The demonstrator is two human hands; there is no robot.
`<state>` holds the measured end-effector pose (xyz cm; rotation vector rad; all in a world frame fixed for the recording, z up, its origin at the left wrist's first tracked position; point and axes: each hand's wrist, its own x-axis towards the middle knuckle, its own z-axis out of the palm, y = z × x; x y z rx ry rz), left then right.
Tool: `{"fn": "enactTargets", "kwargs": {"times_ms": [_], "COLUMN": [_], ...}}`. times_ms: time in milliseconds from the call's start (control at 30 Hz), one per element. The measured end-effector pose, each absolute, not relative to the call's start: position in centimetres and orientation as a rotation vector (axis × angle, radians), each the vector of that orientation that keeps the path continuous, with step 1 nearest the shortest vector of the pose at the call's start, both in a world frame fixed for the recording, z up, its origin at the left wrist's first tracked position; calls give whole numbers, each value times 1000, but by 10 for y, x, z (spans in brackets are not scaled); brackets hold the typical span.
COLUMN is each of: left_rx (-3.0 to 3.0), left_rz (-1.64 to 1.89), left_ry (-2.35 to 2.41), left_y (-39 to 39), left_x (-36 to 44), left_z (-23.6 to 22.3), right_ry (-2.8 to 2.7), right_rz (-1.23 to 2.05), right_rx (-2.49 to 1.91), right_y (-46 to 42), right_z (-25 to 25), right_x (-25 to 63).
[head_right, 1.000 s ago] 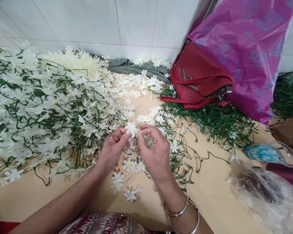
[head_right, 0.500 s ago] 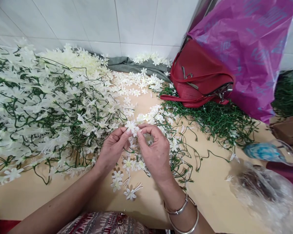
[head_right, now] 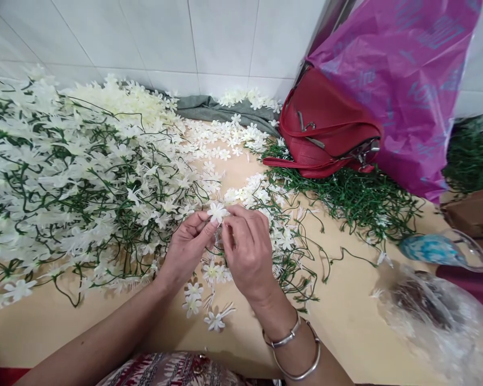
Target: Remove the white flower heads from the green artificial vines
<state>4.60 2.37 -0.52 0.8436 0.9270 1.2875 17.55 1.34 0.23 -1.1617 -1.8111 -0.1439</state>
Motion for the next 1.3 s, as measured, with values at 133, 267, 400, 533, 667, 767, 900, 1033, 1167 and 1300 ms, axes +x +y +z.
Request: {"fn": "enactTargets", "kwargs": {"times_ms": [133, 267, 400, 533, 667, 767, 900, 1033, 1167, 1300], "left_rx": [809, 806, 740, 699, 709, 710, 782, 710, 687, 723], "left_rz": [1301, 1288, 1290, 1267, 1247, 1264, 1239, 1243, 1271, 1299], "left_ry": [954, 972, 947, 927, 920, 929, 925, 988, 954, 905], "left_y": [24, 25, 24, 24, 25, 26, 26, 24, 26, 28], "left_x": [44, 43, 42, 41, 41, 41, 42, 43, 45, 46], "left_z": [-7, -8, -6, -7, -11, -12, -12, -12, -9, -5], "right_ry": [-1891, -1837, -1783, -1650, -1578, -1507, -1512, -1600, -1560, -1569], "right_rz": [-154, -124, -3, 159, 260, 366, 378, 269, 280, 265], "right_rx": [-1157, -1164, -1179, -1227, -1238, -1254, -1239, -1213, -1202, -1194], "right_y": [11, 11, 11, 11, 12, 13, 15, 16, 17, 16], "right_z": [-2, -3, 0, 4, 6, 6, 4, 3, 4, 6], "right_x": [173, 170, 167, 165, 166, 166, 165, 164, 167, 170]}}
